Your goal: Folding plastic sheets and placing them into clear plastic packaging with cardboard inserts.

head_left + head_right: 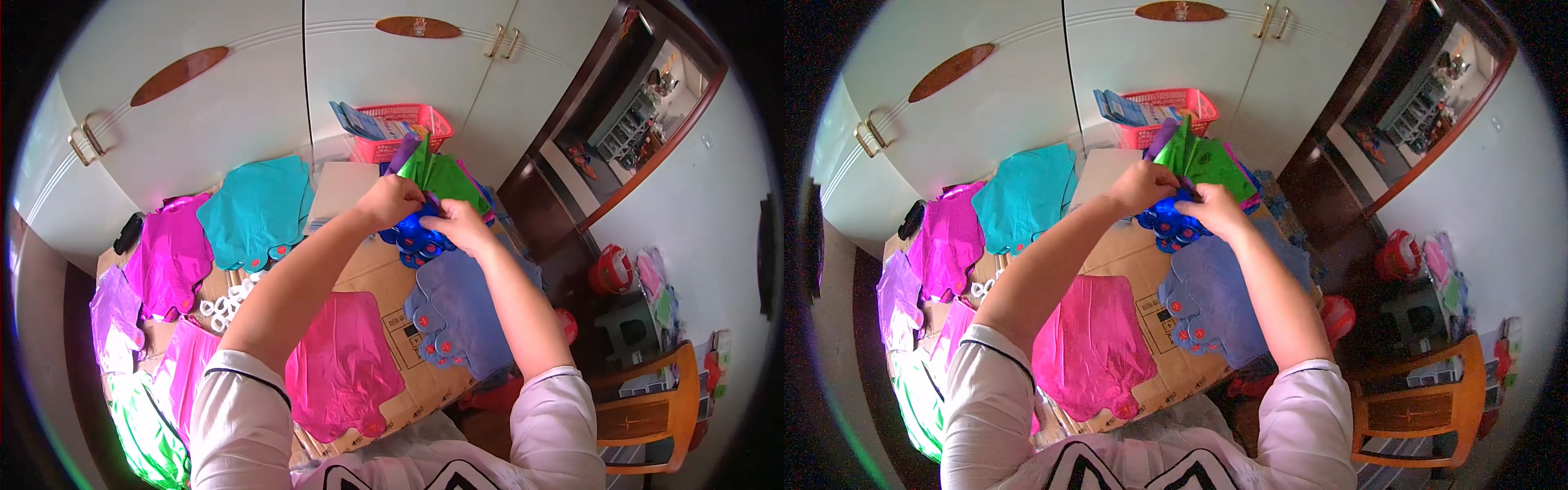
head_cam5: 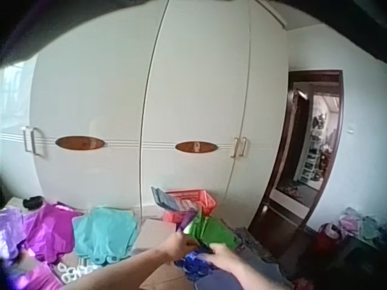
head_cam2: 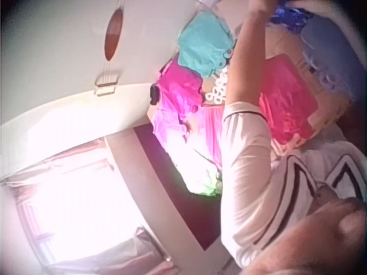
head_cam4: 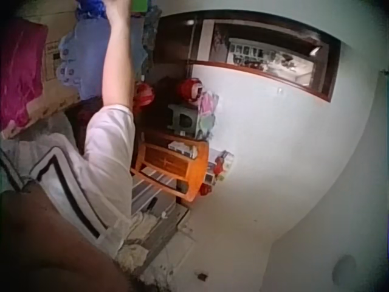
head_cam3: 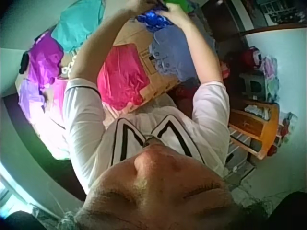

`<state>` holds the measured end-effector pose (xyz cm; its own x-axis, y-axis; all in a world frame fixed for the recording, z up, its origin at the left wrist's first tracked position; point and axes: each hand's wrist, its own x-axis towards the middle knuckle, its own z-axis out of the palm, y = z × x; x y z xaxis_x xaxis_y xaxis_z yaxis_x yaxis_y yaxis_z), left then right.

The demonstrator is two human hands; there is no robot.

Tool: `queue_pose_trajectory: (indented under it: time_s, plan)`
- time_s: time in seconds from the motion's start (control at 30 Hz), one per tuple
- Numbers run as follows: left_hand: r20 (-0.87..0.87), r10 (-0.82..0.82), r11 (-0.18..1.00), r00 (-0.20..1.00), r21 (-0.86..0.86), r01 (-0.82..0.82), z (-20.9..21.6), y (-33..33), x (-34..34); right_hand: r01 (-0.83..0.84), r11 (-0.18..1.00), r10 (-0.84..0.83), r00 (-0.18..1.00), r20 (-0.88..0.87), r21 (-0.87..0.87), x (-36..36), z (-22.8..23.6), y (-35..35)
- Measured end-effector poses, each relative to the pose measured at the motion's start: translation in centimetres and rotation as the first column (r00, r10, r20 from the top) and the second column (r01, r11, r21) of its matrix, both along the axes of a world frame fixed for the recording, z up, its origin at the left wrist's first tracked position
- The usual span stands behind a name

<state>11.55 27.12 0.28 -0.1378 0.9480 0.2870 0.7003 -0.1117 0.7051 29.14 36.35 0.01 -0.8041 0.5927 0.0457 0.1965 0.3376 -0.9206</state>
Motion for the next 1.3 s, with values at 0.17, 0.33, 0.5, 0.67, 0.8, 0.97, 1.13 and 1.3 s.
queue_pose_trajectory:
  time_s: [0.17,0.33,0.5,0.67,0.8,0.97,1.13,1.3]
  plan:
    - [-0.459,0.078,0.953,0.885,0.296,0.07,-0.6,-0.5,2.1,0.332,0.941,-0.337,0.937,-0.094,-0.066,-1.4,-4.3,3.3]
    - [-0.425,-0.002,1.0,0.905,-0.009,-0.002,-2.9,-2.4,0.9,0.433,0.653,-0.705,0.649,-0.288,-0.621,0.7,3.6,7.4]
    - [-0.357,-0.014,0.993,0.934,-0.115,-0.029,-2.0,-2.2,1.3,0.65,0.578,-0.81,0.381,-0.446,-0.494,11.5,16.4,12.6]
    - [-0.54,0.005,0.938,0.842,0.293,0.182,-0.4,-4.9,4.6,0.708,0.618,-0.562,0.702,-0.438,0.342,17.3,16.6,4.3]
    - [-0.492,-0.593,0.674,0.637,0.128,0.727,0.2,-9.5,10.2,0.457,0.694,-0.48,0.87,-0.115,0.556,18.3,7.9,-6.9]
    - [-0.623,-0.605,0.652,0.495,-0.031,0.757,-2.1,-10.8,12.3,0.407,0.782,-0.391,0.91,-0.136,0.471,17.2,-1.7,-12.6]
    - [-0.612,-0.548,0.678,0.57,0.074,0.731,-3.1,-10.7,12.1,0.473,0.799,-0.479,0.874,-0.084,0.371,16.8,-1.6,-13.6]
    - [-0.623,-0.542,0.679,0.564,0.07,0.73,-2.8,-10.4,12.4,0.495,0.792,-0.478,0.867,-0.141,0.359,17.0,-1.9,-13.9]
